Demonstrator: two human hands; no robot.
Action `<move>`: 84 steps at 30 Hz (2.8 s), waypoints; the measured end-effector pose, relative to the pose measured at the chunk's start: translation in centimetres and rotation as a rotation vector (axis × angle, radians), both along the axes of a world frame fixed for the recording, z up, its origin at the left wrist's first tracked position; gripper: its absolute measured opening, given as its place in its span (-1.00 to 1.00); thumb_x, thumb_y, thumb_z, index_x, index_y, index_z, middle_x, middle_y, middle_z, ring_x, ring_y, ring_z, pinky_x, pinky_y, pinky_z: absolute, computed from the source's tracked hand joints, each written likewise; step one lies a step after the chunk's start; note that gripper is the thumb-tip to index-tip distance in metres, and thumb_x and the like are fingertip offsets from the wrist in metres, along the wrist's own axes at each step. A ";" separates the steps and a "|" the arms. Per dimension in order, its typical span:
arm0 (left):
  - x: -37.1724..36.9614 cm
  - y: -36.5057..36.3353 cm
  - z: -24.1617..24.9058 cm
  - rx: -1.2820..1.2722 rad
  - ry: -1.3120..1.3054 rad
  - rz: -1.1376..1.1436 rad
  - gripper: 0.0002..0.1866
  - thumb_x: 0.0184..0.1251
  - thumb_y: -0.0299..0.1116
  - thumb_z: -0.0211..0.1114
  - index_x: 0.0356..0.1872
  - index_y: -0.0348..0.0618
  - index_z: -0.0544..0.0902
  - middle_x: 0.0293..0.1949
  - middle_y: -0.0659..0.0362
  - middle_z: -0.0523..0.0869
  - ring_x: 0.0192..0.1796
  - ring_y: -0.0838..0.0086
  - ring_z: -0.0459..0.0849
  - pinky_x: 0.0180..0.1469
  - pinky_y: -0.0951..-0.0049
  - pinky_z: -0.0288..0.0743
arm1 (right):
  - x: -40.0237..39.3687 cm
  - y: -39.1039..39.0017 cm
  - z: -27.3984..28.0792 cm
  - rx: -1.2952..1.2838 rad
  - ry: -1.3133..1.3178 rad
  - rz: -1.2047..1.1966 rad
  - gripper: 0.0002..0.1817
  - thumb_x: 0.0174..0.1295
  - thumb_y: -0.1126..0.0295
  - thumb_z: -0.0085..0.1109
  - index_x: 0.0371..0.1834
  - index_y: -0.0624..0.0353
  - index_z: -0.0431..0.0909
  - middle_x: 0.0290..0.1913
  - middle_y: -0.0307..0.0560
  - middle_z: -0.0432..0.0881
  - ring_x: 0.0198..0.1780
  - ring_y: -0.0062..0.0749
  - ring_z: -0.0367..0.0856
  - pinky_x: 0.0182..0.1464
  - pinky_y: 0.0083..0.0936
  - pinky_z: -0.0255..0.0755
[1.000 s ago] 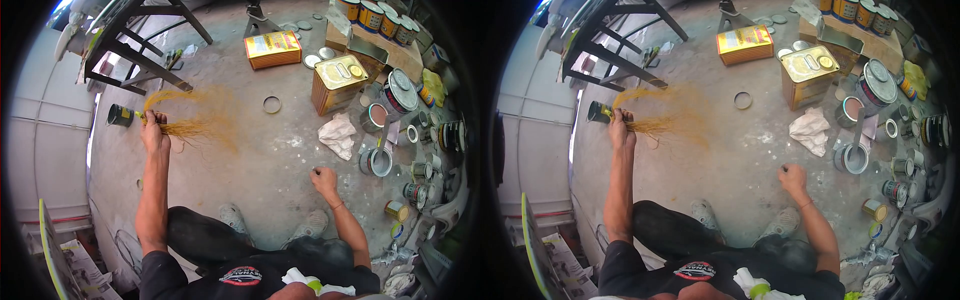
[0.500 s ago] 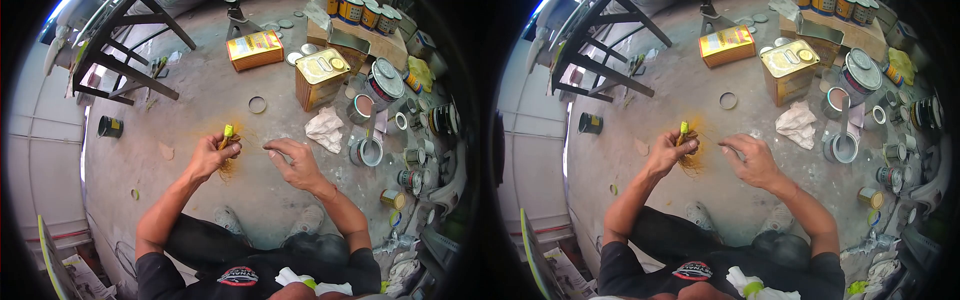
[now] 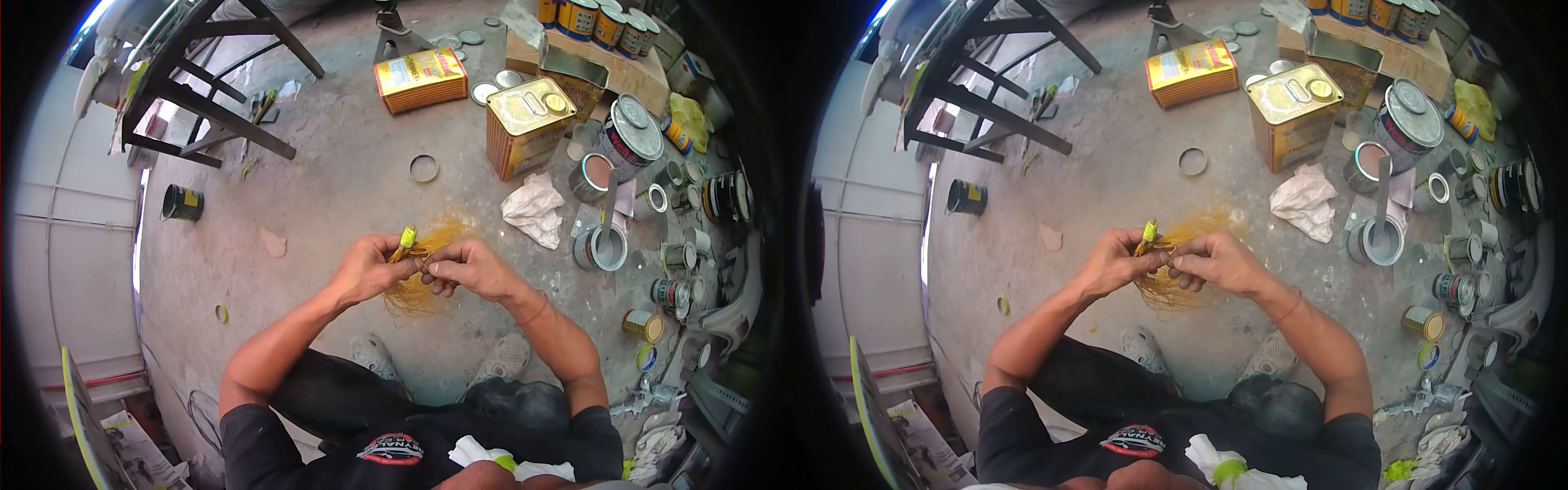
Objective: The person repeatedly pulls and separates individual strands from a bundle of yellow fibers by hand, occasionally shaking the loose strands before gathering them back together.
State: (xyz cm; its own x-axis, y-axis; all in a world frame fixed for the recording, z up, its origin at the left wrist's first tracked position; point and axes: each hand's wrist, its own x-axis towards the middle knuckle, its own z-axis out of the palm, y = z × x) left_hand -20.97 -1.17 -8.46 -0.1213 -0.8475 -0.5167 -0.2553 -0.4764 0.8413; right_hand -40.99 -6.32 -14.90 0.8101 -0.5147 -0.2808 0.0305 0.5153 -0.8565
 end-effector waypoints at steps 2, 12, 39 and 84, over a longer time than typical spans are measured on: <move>0.1 0.1 -0.3 -0.024 0.038 -0.027 -0.75 0.28 -0.37 0.35 -0.10 -0.29 0.66 -0.27 0.24 0.71 -0.21 0.65 0.58 -0.15 0.57 0.45 | -0.1 0.1 -0.2 0.024 -0.015 0.020 -0.73 0.30 0.32 0.15 -0.15 0.36 0.62 -0.31 -0.09 0.69 -0.38 -0.54 0.64 -0.34 -0.62 0.52; 0.3 -0.3 -0.4 -0.043 -0.020 -0.085 -0.76 0.34 -0.31 0.29 -0.13 -0.29 0.65 -0.36 0.30 0.65 -0.32 0.70 0.49 -0.27 0.56 0.40 | 1.1 0.7 0.0 -0.085 0.083 -0.185 -0.77 0.14 0.39 0.18 -0.32 0.39 0.66 -0.48 -0.18 0.63 -0.46 -0.60 0.56 -0.38 -0.66 0.46; 13.4 -1.5 9.5 -0.996 0.128 0.904 -0.83 0.48 -0.34 0.11 -0.15 -0.25 0.52 -0.31 0.22 0.57 -0.30 0.57 0.51 -0.13 0.54 0.45 | -9.3 1.5 -18.1 0.143 0.610 -0.866 -0.83 0.06 0.45 0.13 -0.44 0.37 0.61 -0.52 -0.10 0.62 -0.57 -0.53 0.54 -0.56 -0.58 0.43; -0.7 0.2 -0.2 -0.018 -0.059 -0.025 -0.76 0.21 -0.34 0.30 -0.22 -0.33 0.64 -0.43 0.18 0.69 -0.37 0.58 0.61 -0.28 0.54 0.49 | -0.3 2.7 0.4 -0.143 0.063 -0.231 -0.74 0.21 0.35 0.12 -0.24 0.34 0.67 -0.44 -0.18 0.67 -0.45 -0.66 0.55 -0.37 -0.65 0.44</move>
State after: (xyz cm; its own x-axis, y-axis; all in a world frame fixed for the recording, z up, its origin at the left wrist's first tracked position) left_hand -21.71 -0.97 -8.65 -0.1120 -0.8537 -0.5086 -0.3167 -0.4545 0.8326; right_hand -41.25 -3.57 -14.52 0.6495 -0.7220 -0.2386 0.0773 0.3749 -0.9238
